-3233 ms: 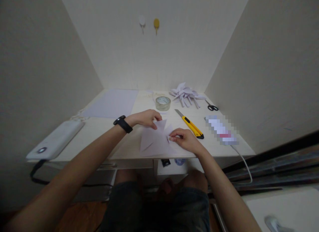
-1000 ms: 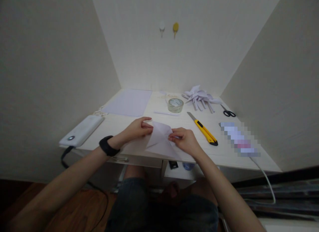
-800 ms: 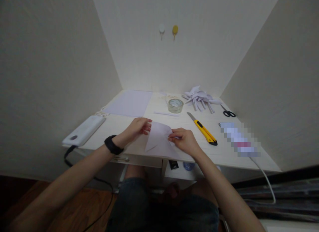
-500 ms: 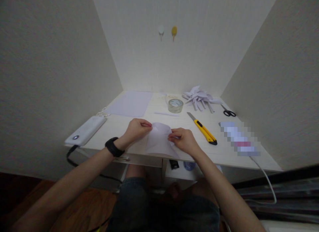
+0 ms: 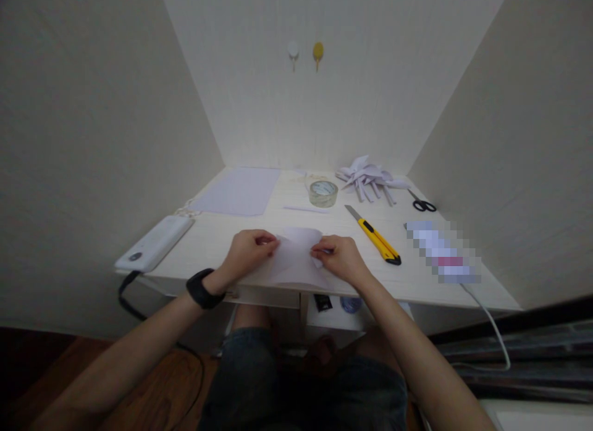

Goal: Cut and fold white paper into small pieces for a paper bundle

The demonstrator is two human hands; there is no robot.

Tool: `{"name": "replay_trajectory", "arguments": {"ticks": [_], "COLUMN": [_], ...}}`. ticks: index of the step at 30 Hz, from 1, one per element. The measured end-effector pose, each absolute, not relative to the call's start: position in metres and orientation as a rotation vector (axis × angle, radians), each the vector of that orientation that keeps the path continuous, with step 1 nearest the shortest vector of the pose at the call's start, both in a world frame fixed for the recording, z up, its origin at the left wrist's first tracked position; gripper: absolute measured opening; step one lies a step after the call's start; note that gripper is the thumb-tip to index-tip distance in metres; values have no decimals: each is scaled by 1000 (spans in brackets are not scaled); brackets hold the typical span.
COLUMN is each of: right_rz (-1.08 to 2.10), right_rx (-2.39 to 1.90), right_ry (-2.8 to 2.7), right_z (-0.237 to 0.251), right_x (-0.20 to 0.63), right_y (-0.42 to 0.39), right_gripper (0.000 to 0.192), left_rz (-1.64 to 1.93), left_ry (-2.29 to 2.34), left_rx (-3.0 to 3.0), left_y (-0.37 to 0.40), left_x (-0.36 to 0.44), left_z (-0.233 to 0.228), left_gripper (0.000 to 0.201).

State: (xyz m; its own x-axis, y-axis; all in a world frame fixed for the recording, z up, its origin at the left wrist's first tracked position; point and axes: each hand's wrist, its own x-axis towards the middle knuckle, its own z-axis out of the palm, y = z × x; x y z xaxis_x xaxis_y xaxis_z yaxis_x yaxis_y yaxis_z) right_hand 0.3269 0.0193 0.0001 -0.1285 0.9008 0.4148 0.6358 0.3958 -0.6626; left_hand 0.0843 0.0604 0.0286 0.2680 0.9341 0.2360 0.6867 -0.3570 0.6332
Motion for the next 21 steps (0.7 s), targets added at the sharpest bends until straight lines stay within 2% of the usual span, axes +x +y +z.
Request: {"name": "replay_trajectory", "arguments": {"ticks": [5, 13, 18, 21], "right_rz": [423, 326, 232, 254], "right_rx": [-1330, -1249, -1131, -1052], "right_ry": [-1876, -1953, -2052, -2093], "right_z": [2, 4, 6, 7], "right_x": [327, 325, 320, 318], "right_y": [18, 15, 10, 8], "right_gripper": [10, 13, 29, 27], "left_rz": [826, 883, 867, 895], "left_ry": [1294, 940, 889, 858], "left_rx": [1764, 2562, 2750, 2782], "left_y": [62, 51, 53, 55], "left_x": [88, 86, 83, 82], "left_z": [25, 8, 5, 3], "left_gripper": [8, 18, 18, 20]}}
